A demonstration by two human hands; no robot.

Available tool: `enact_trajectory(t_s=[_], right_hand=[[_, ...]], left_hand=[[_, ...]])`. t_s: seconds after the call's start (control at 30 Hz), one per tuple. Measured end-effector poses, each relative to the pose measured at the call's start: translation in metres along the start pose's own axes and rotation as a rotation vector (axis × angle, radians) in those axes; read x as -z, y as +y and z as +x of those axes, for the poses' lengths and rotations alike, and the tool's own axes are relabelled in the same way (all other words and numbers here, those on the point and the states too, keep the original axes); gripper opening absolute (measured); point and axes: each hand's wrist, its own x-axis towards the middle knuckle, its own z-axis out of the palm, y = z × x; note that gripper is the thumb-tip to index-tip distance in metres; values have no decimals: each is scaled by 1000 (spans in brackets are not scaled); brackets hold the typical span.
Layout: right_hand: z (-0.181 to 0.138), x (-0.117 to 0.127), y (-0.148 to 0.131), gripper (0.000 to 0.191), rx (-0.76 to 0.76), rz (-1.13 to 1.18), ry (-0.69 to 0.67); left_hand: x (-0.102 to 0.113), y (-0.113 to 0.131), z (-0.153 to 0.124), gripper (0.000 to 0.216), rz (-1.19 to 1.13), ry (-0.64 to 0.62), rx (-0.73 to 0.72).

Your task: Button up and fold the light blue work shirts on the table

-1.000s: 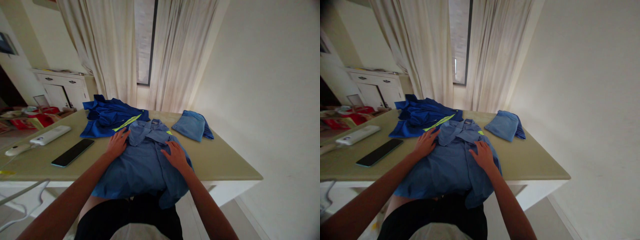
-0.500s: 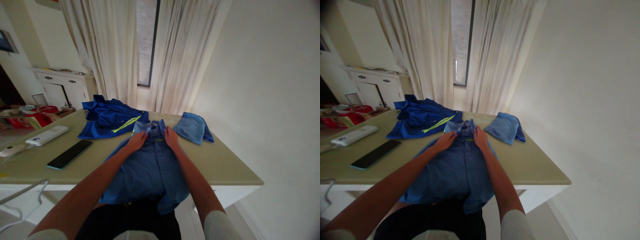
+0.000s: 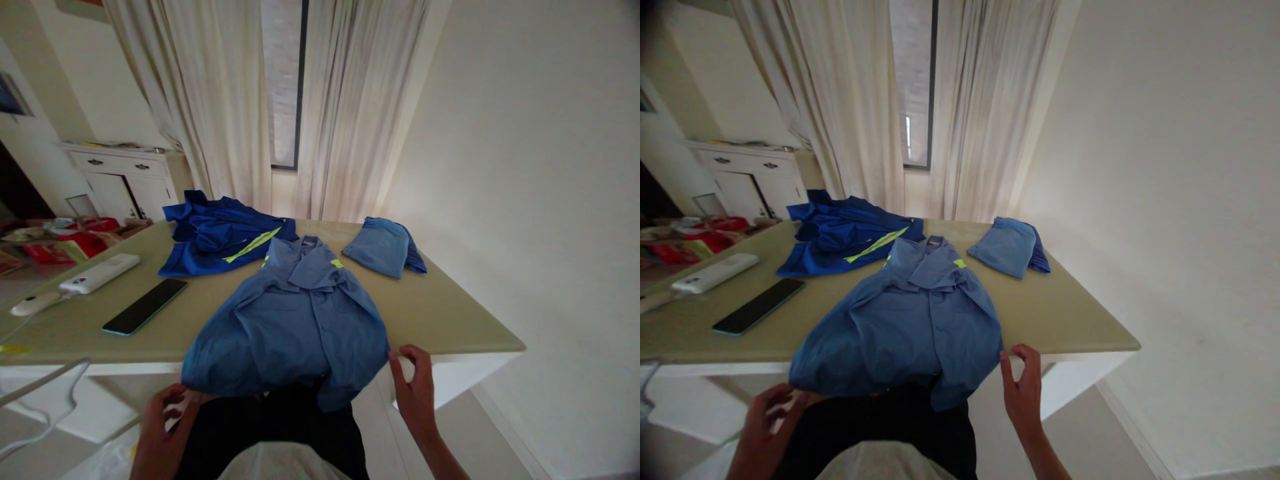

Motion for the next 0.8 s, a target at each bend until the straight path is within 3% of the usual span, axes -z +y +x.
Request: enact_trajectory(t_s=[0.07, 0.13, 0.23, 0.33, 0.4, 0.47, 0.63, 0.8], right_hand=[[-22, -4, 3, 43, -67, 20, 80], [-37, -14, 8, 47, -202, 94, 44], [-51, -28, 18, 52, -410, 291, -93], [-58, -30, 27, 55, -517, 397, -134], [-62, -28, 30, 55, -589, 393, -158], [-64, -26, 29, 59, -652, 427, -231], [-59, -36, 20, 63, -674, 649, -582], [-56, -26, 17, 64, -770, 540, -615]], left_hand=[[-9, -17, -8, 66, -147, -71, 165], [-19, -17, -7, 70, -261, -125, 252], [-20, 2, -2, 65, -340, -234, 327], [-8, 22, -4, 60, -350, -432, 397], [3, 31, -8, 53, -322, -497, 432], [13, 39, -8, 43, -298, -502, 458], [23, 58, 4, 37, -298, -463, 451], [29, 40, 12, 44, -257, -399, 469]])
